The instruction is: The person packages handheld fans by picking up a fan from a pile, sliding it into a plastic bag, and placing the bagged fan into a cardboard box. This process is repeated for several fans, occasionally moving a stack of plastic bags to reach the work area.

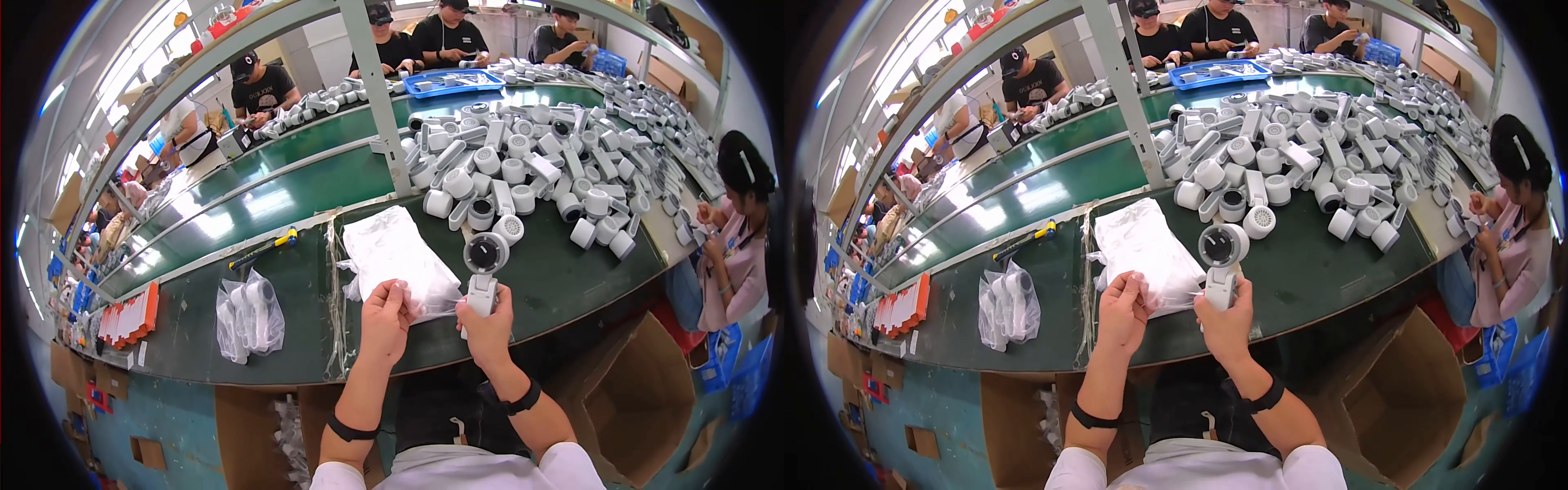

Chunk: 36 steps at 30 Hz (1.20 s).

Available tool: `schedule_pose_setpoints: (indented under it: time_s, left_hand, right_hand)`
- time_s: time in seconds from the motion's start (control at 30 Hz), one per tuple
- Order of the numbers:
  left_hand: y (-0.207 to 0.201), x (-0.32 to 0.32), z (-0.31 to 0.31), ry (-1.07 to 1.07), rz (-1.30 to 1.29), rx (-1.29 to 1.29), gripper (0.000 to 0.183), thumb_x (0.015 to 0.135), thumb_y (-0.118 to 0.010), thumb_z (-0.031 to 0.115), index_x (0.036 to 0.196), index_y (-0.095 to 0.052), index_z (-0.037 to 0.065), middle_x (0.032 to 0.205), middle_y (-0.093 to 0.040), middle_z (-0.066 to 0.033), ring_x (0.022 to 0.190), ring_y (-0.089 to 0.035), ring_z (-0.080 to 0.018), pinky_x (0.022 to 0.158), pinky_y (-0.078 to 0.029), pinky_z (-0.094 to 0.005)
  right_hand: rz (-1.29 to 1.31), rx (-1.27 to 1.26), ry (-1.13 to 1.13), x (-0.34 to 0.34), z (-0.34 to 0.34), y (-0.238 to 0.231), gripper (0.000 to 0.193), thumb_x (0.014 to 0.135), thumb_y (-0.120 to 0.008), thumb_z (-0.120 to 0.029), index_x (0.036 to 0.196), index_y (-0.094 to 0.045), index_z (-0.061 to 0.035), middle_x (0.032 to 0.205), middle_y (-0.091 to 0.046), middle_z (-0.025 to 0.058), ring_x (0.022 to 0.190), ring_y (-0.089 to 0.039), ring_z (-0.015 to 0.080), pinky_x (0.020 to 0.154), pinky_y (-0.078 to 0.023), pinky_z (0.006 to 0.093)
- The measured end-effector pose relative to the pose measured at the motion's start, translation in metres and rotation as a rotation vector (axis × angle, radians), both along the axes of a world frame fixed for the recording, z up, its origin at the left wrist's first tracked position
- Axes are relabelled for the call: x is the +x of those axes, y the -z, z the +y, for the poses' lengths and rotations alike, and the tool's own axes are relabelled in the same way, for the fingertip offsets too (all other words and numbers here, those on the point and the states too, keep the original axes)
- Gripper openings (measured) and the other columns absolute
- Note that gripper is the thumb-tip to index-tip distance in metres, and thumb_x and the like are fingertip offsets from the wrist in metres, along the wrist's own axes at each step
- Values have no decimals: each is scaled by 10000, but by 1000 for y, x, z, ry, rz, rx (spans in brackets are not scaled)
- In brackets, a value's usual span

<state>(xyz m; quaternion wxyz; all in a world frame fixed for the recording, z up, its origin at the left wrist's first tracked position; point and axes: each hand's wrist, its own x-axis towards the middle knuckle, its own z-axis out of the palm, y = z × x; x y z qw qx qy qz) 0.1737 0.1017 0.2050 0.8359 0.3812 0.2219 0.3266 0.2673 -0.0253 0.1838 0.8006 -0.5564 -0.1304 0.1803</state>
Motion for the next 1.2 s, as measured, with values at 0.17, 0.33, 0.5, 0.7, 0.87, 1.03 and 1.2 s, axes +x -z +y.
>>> schedule_pose_setpoints:
  time_s: [0.17, 0.33, 0.5, 0.7, 0.87, 1.03, 1.2]
  left_hand:
    - [-1, 3, -10, -1, 174, 289, 167, 966, -617, 171, 1014, -617, 11, 791, -595, 13, 629, -524, -52, 595, -457, -225]
    - [-4, 5, -11, 13, 229, 465, 153, 949, -640, 155, 971, -654, 4, 752, -597, 12, 603, -527, -49, 545, -426, -214]
    - [-13, 5, -15, 159, 324, 475, 158, 949, -645, 159, 1005, -689, 17, 790, -643, 4, 622, -537, -33, 534, -404, -206]
    - [-16, -5, -3, 228, 246, 657, 167, 954, -632, 139, 1018, -685, -7, 856, -654, -3, 739, -568, -59, 644, -450, -212]
    - [-14, -13, 2, 148, 315, 838, 158, 945, -635, 117, 982, -680, -30, 913, -650, -30, 828, -581, -95, 724, -467, -237]
    - [-12, -11, -15, -43, 301, 1107, 83, 898, -666, 54, 940, -680, -16, 885, -643, -68, 772, -599, -132, 685, -466, -239]
    - [3, -2, -56, -111, 260, 1402, 85, 868, -679, 35, 946, -680, -1, 850, -635, -115, 706, -631, -218, 623, -506, -297]
  right_hand:
    - [-123, 45, -72, 1, -30, -3, 480, 871, -684, -58, 1249, -388, -61, 864, -638, 116, 585, -587, 133, 519, -486, 270]
    - [-164, -3, -541, 25, -100, -24, 733, 880, -644, -75, 1474, -215, -95, 894, -681, 154, 620, -621, 145, 549, -493, 260]
    - [-328, -449, -920, 36, -93, -41, 1095, 848, -705, -88, 1539, 144, -132, 831, -682, 97, 630, -583, 104, 576, -478, 248]
    - [-421, -517, -1052, 50, -66, -30, 745, 921, -653, -241, 1542, -247, -164, 884, -682, 67, 660, -581, 115, 665, -498, 272]
    - [-455, -546, -855, 32, -62, -24, 586, 922, -643, -280, 1457, -431, -168, 922, -687, 120, 753, -648, 222, 752, -511, 312]
    - [-432, -481, -435, 10, -51, -8, 561, 927, -637, -143, 1447, -435, -77, 850, -631, 10, 704, -533, 69, 656, -472, 237]
    - [-254, -256, -268, -5, -32, 6, 577, 886, -645, -106, 1417, -434, -26, 1047, -674, 93, 877, -645, 163, 774, -513, 285]
